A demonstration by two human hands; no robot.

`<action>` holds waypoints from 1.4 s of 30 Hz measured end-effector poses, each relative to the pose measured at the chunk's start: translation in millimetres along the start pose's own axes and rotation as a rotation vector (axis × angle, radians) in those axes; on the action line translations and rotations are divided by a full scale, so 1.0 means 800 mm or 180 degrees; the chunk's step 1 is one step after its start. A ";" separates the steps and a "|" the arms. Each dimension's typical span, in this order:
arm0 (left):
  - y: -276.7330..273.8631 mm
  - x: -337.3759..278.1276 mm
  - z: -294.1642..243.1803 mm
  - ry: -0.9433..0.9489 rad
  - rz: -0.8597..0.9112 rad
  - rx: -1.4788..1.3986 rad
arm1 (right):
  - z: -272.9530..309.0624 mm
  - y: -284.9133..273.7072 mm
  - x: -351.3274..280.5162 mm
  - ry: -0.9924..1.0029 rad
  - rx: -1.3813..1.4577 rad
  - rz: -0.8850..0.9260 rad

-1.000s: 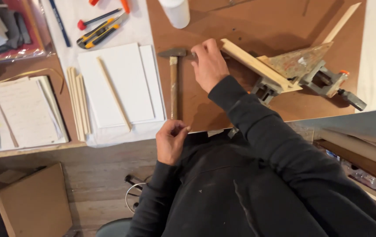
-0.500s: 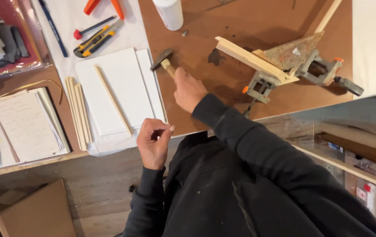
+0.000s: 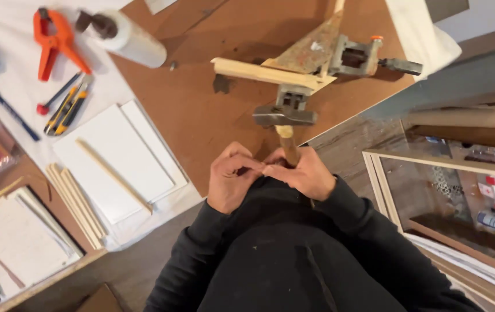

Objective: Assembling the corner of a wooden picture frame using glue, a corner clamp, and a hammer with small nails.

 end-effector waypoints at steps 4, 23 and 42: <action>0.047 0.021 -0.007 0.0093 0.0434 -0.0100 | -0.031 -0.039 -0.023 0.0352 0.0414 -0.0311; 0.164 0.101 -0.041 0.1284 0.0994 0.1826 | -0.075 -0.161 -0.047 0.0623 0.0824 -0.0882; 0.183 0.194 0.055 0.1080 0.0036 0.3156 | -0.244 -0.235 -0.110 0.1729 0.0605 -0.1535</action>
Point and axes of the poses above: each hand's wrist, its own x-axis towards the middle knuckle, its own y-axis out of the palm, z = x × y, the point moved 8 cm from there along x, towards the middle knuckle, and after that the axes turned 8 degrees about y, right-handed, at the moved point
